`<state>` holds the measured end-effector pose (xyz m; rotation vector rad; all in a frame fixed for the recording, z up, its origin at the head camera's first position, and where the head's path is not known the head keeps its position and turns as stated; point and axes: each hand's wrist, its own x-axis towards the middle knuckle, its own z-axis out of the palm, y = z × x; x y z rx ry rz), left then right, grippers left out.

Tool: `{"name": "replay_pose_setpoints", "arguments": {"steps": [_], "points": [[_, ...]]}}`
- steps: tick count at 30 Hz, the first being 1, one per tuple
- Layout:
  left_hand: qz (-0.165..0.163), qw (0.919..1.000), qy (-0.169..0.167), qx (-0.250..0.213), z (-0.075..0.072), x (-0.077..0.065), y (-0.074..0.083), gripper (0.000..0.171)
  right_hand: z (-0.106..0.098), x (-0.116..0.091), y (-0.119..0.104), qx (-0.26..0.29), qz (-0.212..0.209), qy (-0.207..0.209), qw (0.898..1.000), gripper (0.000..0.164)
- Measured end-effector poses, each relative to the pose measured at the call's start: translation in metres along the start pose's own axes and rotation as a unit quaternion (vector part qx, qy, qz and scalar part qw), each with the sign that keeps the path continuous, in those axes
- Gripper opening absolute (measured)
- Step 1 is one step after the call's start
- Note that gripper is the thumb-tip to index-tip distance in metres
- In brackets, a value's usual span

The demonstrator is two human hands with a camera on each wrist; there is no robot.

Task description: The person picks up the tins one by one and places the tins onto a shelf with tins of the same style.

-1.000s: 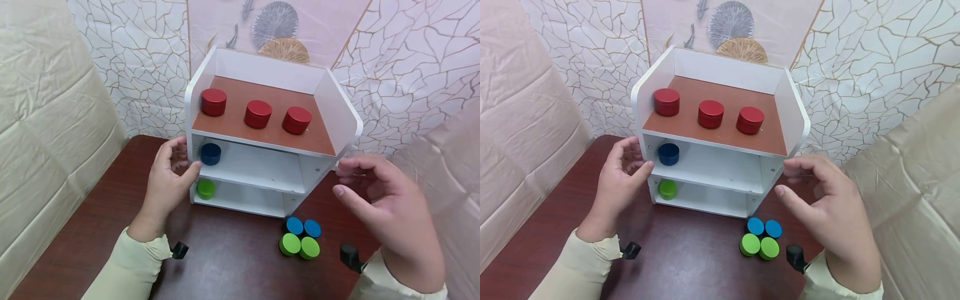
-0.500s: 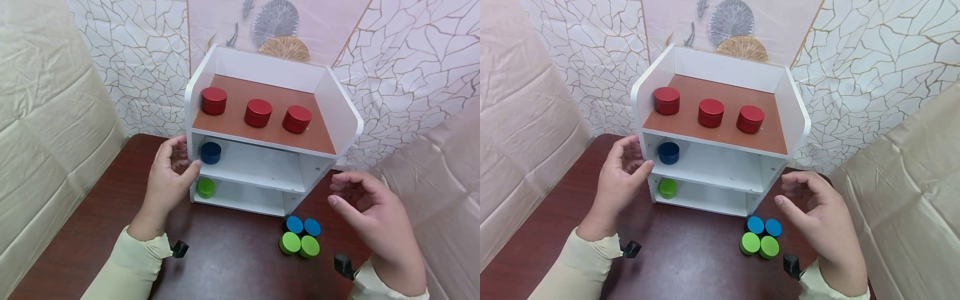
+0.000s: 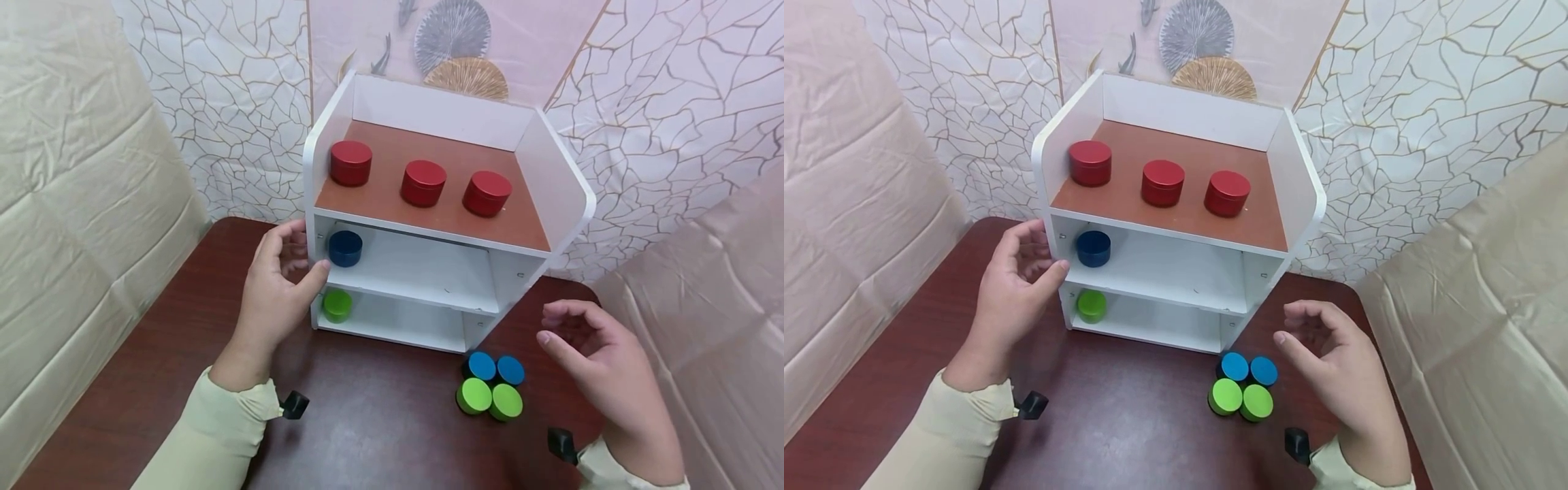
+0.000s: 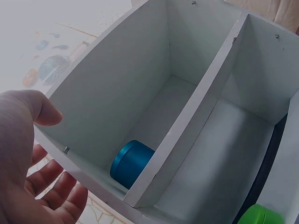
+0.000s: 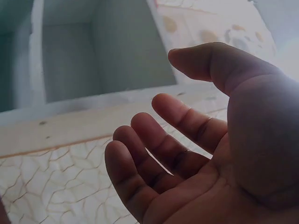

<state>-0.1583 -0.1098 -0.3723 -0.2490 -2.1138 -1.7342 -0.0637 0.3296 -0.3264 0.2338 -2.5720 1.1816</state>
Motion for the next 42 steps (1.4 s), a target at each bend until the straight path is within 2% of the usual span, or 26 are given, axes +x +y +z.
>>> {"name": "replay_pose_setpoints", "arguments": {"steps": [6,13,21,26,32,42], "points": [[-0.002,1.0,-0.001,-0.001,0.001,0.0,-0.001,0.063,0.002,-0.003,0.031,-0.039,0.024,-0.009,0.999,0.039],[0.001,1.0,0.0,-0.005,0.001,0.001,-0.001,0.063,0.007,-0.007,0.075,-0.044,0.058,-0.027,0.997,0.04],[0.002,1.0,-0.001,-0.003,0.001,0.001,0.0,0.063,0.013,-0.01,0.12,-0.067,0.106,-0.076,0.989,0.046],[0.001,1.0,0.002,-0.007,0.001,0.001,0.0,0.063,0.018,-0.011,0.135,-0.065,0.121,-0.107,0.985,0.051],[-0.001,0.9999,-0.002,-0.013,0.0,0.0,0.003,0.063,0.024,-0.013,0.145,-0.035,0.138,-0.14,0.98,0.056],[-0.002,1.0,-0.002,-0.006,0.001,0.001,0.002,0.062,0.03,-0.013,0.155,-0.027,0.146,-0.171,0.974,0.057]]}}
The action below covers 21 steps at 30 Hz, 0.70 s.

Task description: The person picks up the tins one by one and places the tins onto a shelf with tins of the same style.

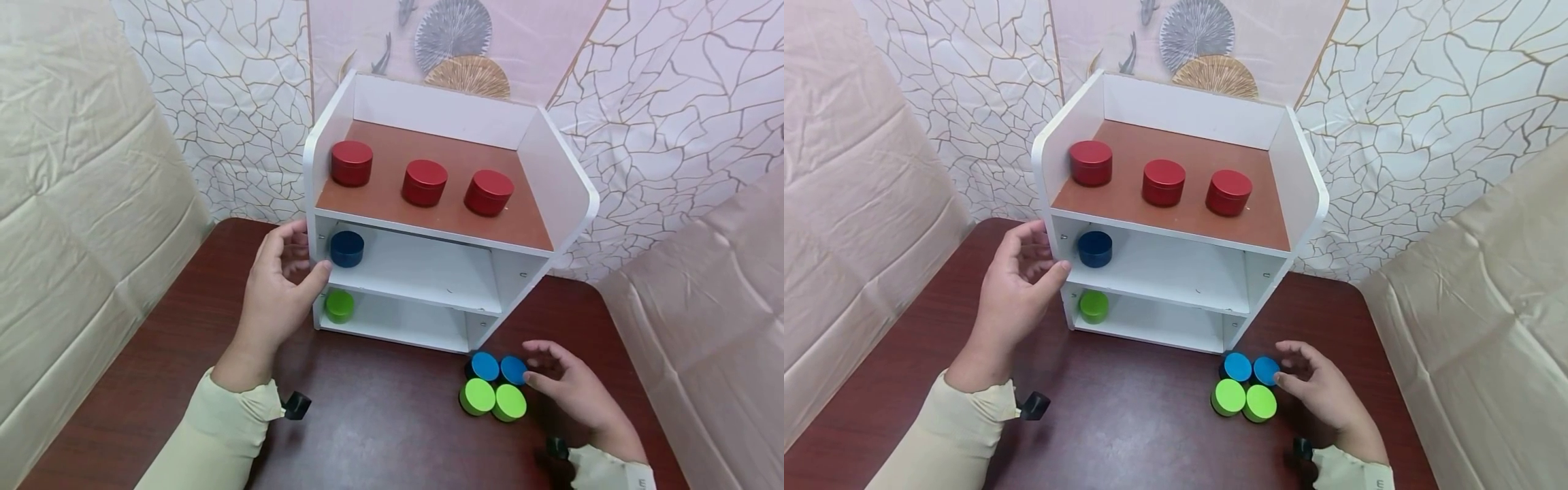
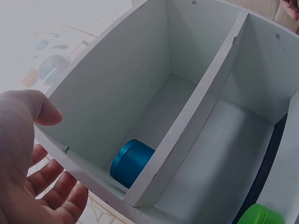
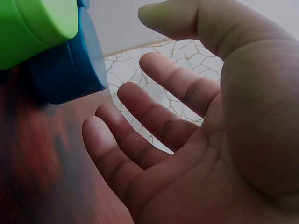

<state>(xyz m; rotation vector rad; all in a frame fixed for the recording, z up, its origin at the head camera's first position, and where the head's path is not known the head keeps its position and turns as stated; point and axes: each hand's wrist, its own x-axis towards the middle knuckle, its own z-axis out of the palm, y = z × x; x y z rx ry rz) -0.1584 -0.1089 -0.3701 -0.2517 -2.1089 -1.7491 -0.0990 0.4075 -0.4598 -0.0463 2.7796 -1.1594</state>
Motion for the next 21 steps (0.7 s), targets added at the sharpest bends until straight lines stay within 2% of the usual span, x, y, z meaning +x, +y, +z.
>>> {"name": "replay_pose_setpoints", "arguments": {"steps": [7,21], "points": [[0.0,1.0,0.002,0.003,0.0,0.0,-0.001,0.062,0.003,0.003,0.008,0.002,0.017,-0.013,1.0,0.058],[-0.003,1.0,-0.002,-0.005,0.0,0.0,0.0,0.062,0.01,0.007,0.013,-0.021,0.004,-0.022,1.0,0.057]]}}
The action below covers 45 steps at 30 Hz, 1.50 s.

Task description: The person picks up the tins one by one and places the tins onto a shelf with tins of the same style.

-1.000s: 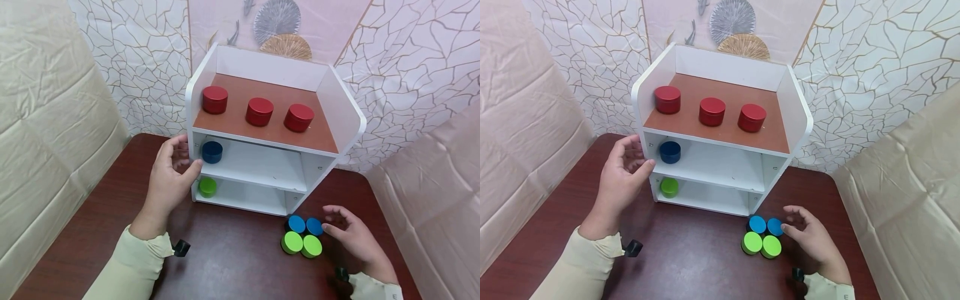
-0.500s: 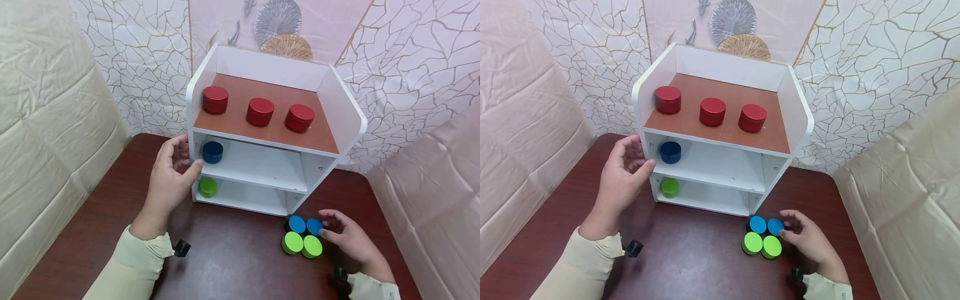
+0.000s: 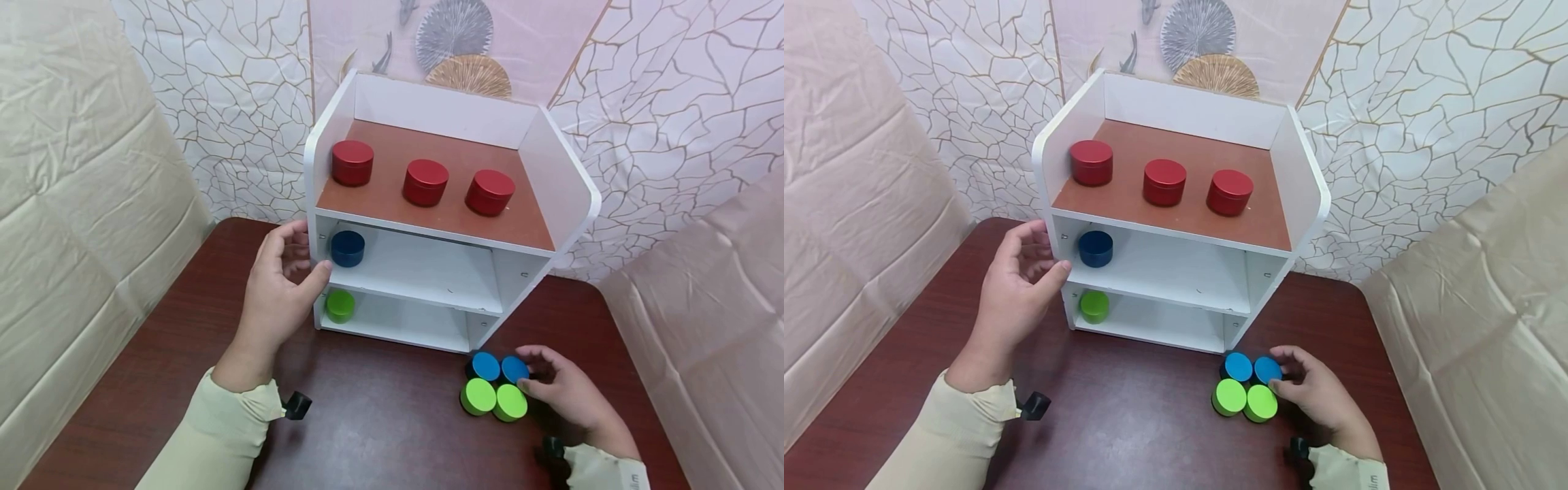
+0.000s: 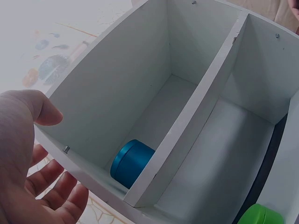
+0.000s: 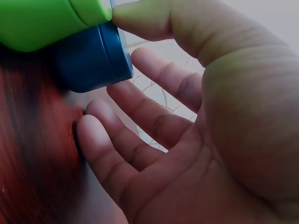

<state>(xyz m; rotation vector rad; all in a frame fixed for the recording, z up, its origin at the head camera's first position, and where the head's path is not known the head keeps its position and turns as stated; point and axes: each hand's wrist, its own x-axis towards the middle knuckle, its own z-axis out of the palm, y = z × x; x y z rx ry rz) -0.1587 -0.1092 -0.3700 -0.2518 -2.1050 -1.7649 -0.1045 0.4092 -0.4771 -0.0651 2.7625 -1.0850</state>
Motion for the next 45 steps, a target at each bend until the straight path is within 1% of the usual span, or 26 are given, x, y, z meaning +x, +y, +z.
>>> {"name": "replay_pose_setpoints", "arguments": {"steps": [5,13,18,26,38,45], "points": [[0.001,1.0,0.0,-0.001,0.0003,-0.0002,0.0005,0.062,0.0002,0.0006,0.0046,0.014,-0.004,-0.009,1.0,0.057],[0.002,1.0,0.001,0.002,-0.0001,-0.0002,-0.0001,0.062,0.0006,0.001,0.007,0.019,-0.016,-0.02,0.999,0.056],[0.003,1.0,0.001,0.008,0.0001,-0.0005,-0.0007,0.062,0.0005,0.0004,0.0062,0.023,-0.012,-0.027,0.999,0.058],[0.003,1.0,0.001,0.007,-0.0003,-0.0008,-0.0004,0.063,0.0004,-0.0001,0.0049,0.011,-0.001,-0.038,0.999,0.061],[0.004,1.0,0.0,-0.001,0.0002,-0.001,0.0009,0.063,0.0024,0.001,0.0045,0.022,-0.002,-0.04,0.999,0.064],[0.006,1.0,0.003,-0.001,0.0007,-0.0008,-0.0003,0.062,0.0035,0.0036,0.0058,-0.002,-0.002,-0.039,0.999,0.068]]}}
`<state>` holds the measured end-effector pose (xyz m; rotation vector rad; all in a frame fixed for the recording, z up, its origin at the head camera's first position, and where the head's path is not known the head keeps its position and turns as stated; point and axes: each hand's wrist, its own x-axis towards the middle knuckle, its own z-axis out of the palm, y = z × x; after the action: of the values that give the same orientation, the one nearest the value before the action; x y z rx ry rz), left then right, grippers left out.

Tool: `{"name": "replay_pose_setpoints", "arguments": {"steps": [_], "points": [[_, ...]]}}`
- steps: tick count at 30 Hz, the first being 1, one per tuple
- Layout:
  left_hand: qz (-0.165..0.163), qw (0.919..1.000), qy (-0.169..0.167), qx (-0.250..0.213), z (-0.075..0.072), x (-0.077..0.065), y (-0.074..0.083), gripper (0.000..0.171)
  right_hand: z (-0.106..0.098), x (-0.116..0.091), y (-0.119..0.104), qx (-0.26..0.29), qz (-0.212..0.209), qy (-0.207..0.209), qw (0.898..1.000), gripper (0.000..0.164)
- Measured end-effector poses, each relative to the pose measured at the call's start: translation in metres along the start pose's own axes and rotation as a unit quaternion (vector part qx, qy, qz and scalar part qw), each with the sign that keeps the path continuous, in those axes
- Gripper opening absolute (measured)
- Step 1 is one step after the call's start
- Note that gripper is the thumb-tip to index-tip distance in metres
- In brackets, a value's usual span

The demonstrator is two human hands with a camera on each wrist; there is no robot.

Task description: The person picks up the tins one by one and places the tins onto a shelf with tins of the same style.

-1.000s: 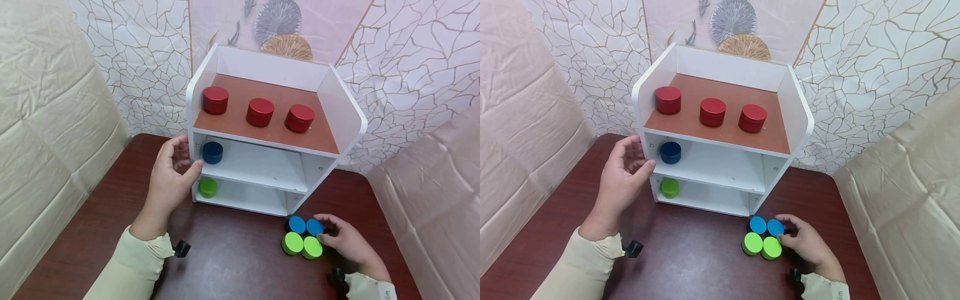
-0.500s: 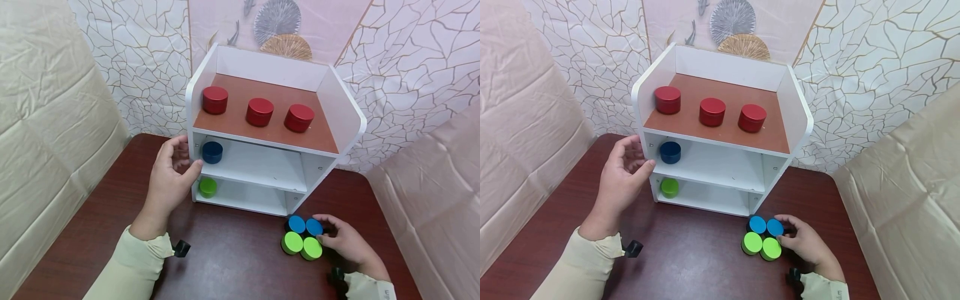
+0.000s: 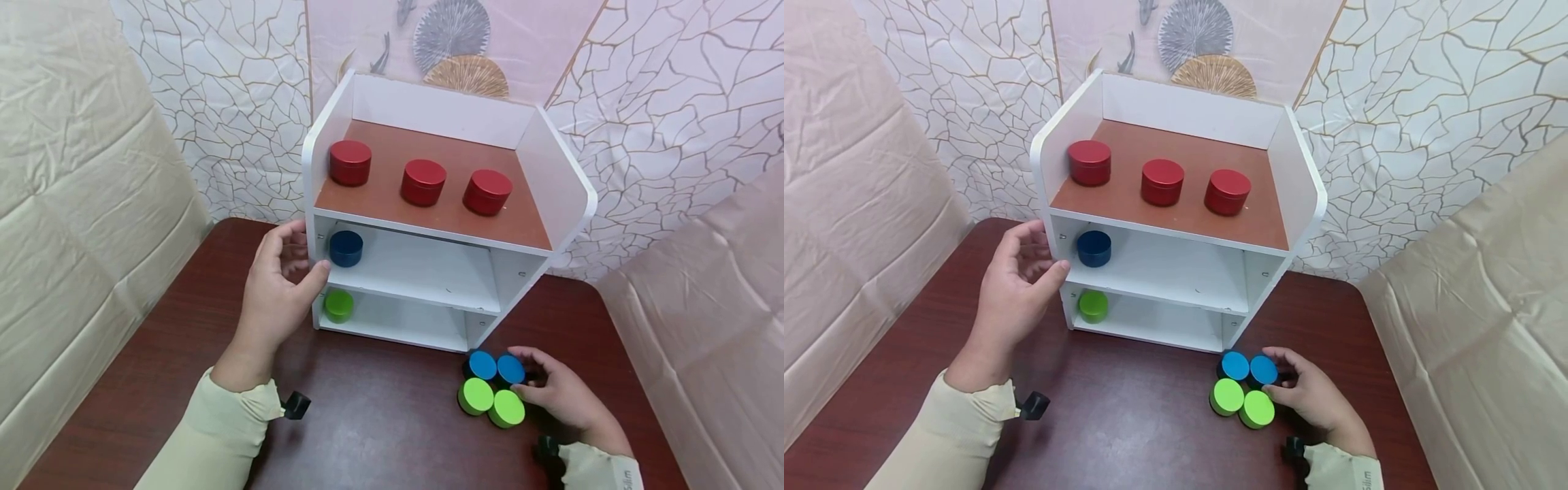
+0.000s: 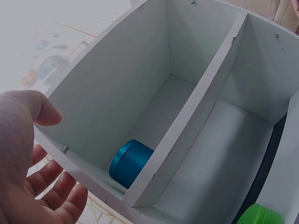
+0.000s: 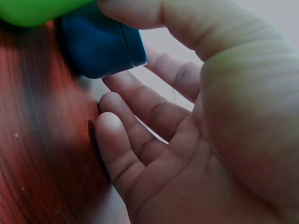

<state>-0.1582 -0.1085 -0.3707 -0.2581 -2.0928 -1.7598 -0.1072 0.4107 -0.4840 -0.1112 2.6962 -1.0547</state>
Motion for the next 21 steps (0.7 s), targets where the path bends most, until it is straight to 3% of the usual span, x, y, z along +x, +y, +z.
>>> {"name": "replay_pose_setpoints", "arguments": {"steps": [21], "points": [[-0.004,1.0,0.0,0.001,0.0006,-0.0021,0.0016,0.063,0.0009,-0.0014,0.0055,0.025,0.004,0.007,1.0,0.064]]}}
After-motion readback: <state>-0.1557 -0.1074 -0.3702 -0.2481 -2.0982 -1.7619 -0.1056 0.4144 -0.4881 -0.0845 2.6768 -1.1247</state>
